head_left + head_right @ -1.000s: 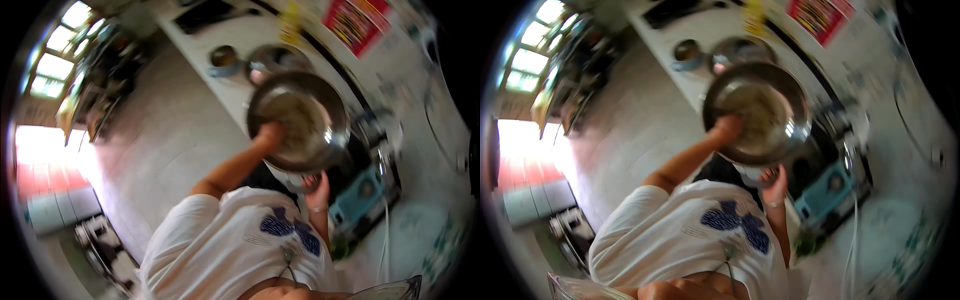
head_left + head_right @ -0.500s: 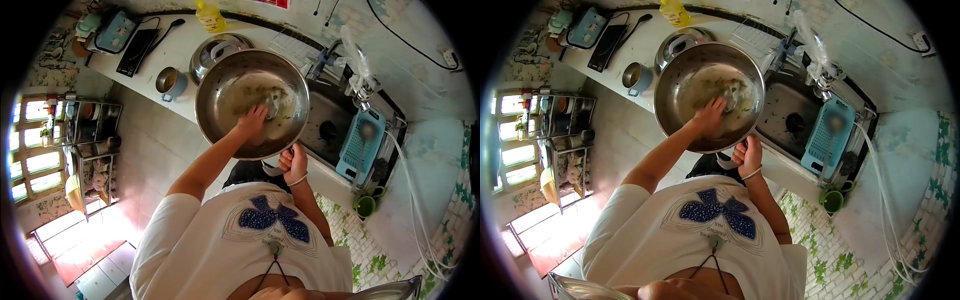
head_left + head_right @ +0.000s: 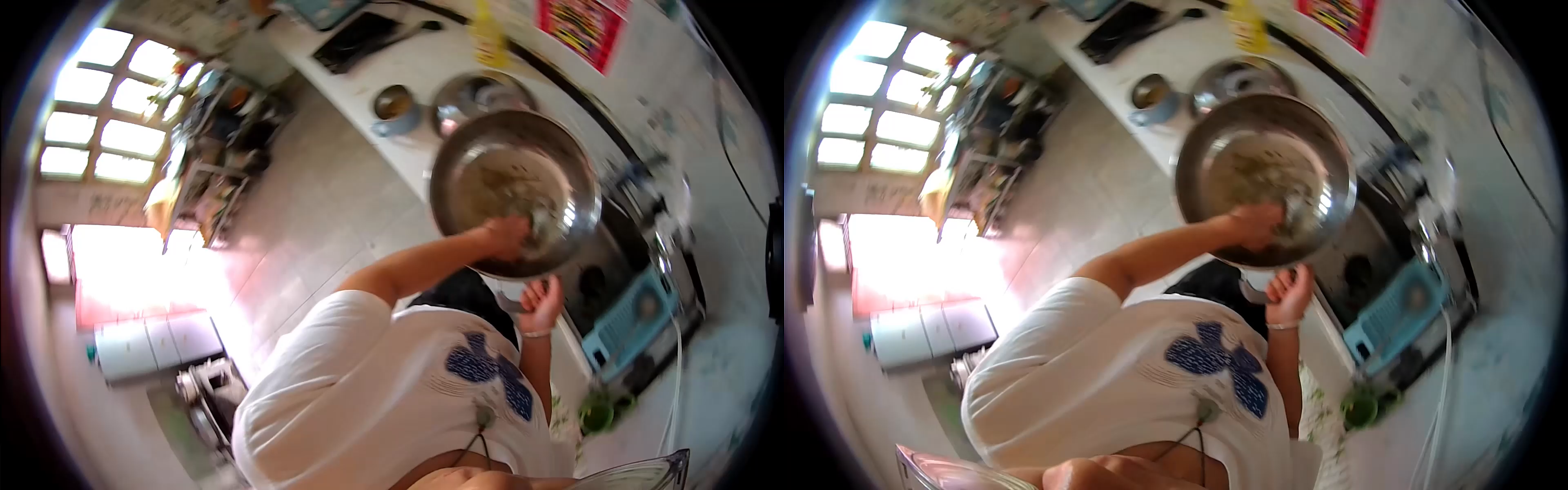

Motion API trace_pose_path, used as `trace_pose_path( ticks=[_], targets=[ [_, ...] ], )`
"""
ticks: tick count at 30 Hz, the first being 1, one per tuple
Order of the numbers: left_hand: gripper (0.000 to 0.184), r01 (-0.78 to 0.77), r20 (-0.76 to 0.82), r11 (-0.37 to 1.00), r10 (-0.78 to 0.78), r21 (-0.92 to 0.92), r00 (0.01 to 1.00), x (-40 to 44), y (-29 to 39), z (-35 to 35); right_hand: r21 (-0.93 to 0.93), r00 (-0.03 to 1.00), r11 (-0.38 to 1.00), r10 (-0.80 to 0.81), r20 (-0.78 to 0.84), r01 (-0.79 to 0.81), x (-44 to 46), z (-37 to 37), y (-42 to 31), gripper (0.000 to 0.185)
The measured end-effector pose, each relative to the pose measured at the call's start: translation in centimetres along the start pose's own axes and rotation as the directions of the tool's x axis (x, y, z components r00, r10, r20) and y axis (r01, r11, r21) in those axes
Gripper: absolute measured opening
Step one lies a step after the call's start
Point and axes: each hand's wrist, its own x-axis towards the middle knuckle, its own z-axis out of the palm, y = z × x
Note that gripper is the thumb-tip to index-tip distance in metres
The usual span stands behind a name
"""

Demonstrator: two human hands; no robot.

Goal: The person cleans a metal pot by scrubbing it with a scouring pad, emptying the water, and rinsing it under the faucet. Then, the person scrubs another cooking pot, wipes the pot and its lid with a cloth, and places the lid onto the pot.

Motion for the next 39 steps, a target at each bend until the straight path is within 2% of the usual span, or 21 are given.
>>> trace_pose_path(
  ticks=[1,2,4,7,11,13,14,15,16,17,18,19,20,22,25,29,31,32,34,37,39],
  targets=[
    [0.038,0.004,0.291,0.998,-0.023,0.066,0.957,-0.2,0.6,-1.5,-0.051,0.999,0.998,-0.032,-0.032,0.030,-0.5,0.9,-0.3,0.024],
    [0.042,-0.079,0.386,0.980,0.002,0.184,0.922,-0.2,0.1,-0.6,-0.091,0.999,0.995,-0.052,-0.011,0.051,-1.0,1.8,-0.6,0.024],
    [0.046,-0.247,0.261,0.951,0.194,0.188,0.946,-1.1,-2.0,2.5,-0.126,0.996,0.988,-0.086,0.017,0.087,-0.7,1.5,-0.6,0.024],
    [0.052,-0.284,0.132,0.935,0.260,0.211,0.956,0.3,-2.6,3.9,-0.185,0.993,0.977,-0.114,-0.042,0.104,-0.9,1.9,-0.7,0.023],
    [0.049,-0.259,-0.067,0.945,0.277,0.199,0.958,4.0,-0.9,2.7,-0.214,0.990,0.970,-0.127,-0.064,0.111,-0.8,2.2,-0.8,0.023],
    [0.045,-0.132,-0.064,0.901,0.174,0.413,0.983,4.4,0.7,-0.2,-0.205,0.996,0.975,-0.087,0.000,0.086,-1.2,2.6,-1.4,0.027],
    [0.044,-0.153,-0.066,0.940,0.181,0.306,0.981,6.6,-1.1,1.1,-0.280,0.984,0.957,-0.119,-0.131,0.078,-1.4,3.2,-1.4,0.030],
    [0.042,-0.194,-0.047,0.963,0.206,0.189,0.977,9.5,-2.5,3.7,-0.207,0.989,0.978,-0.053,-0.137,0.024,-0.5,1.2,-1.4,0.034],
    [0.040,-0.322,-0.191,0.926,0.359,0.197,0.914,9.2,-3.5,5.3,-0.207,0.993,0.977,-0.071,-0.095,0.050,-0.2,0.6,-1.0,0.028],
    [0.031,-0.336,-0.114,0.828,0.426,0.448,0.897,7.2,-2.9,4.5,-0.186,0.993,0.983,-0.013,-0.118,-0.009,-0.1,0.4,-1.1,0.026],
    [0.023,-0.406,-0.052,0.865,0.439,0.294,0.897,5.1,-2.1,2.6,-0.175,0.995,0.984,-0.031,-0.096,0.014,-0.2,0.8,-1.1,0.024],
    [0.027,-0.507,0.182,0.696,0.489,0.509,0.853,0.8,-0.7,-1.1,-0.143,0.995,0.990,-0.027,-0.099,0.012,-0.3,1.0,-1.0,0.019],
    [0.038,-0.425,0.118,0.889,0.410,0.168,0.904,0.9,-2.8,1.4,-0.118,0.998,0.992,-0.039,-0.054,0.032,-0.6,1.5,-1.1,0.014],
    [0.045,-0.331,0.171,0.936,0.308,0.121,0.936,-1.8,-3.4,1.4,-0.116,0.997,0.992,-0.057,-0.052,0.051,-1.2,2.8,-1.5,0.011],
    [0.045,-0.225,0.119,0.953,0.204,0.201,0.972,-1.2,-2.1,1.1,-0.090,0.995,0.993,-0.084,-0.055,0.079,-1.4,3.3,-1.7,0.010],
    [0.047,-0.220,0.106,0.953,0.201,0.210,0.974,3.3,-1.2,-1.0,-0.114,0.994,0.990,-0.091,-0.061,0.083,-1.4,3.5,-1.9,0.010],
    [0.040,-0.201,-0.277,0.925,0.296,0.323,0.914,5.4,-2.3,-0.3,-0.118,0.994,0.989,-0.097,-0.041,0.092,-1.4,3.5,-1.9,0.011],
    [0.040,-0.205,-0.276,0.924,0.299,0.324,0.913,6.5,-2.6,-0.8,-0.117,0.994,0.989,-0.100,-0.042,0.095,-1.3,3.5,-1.9,0.011],
    [0.030,-0.018,-0.348,0.989,0.069,0.147,0.935,7.4,-1.9,-2.8,-0.140,0.993,0.985,-0.109,-0.043,0.102,-1.4,3.6,-1.9,0.011],
    [0.024,-0.037,-0.400,0.961,0.149,0.274,0.904,6.7,-3.8,-3.0,-0.131,0.993,0.986,-0.108,-0.057,0.100,-1.5,3.7,-1.9,0.012],
    [0.021,-0.059,-0.317,0.965,0.141,0.257,0.938,6.2,-4.7,-4.3,-0.128,0.991,0.986,-0.116,-0.065,0.107,-1.5,3.7,-1.9,0.012]
  ],
)
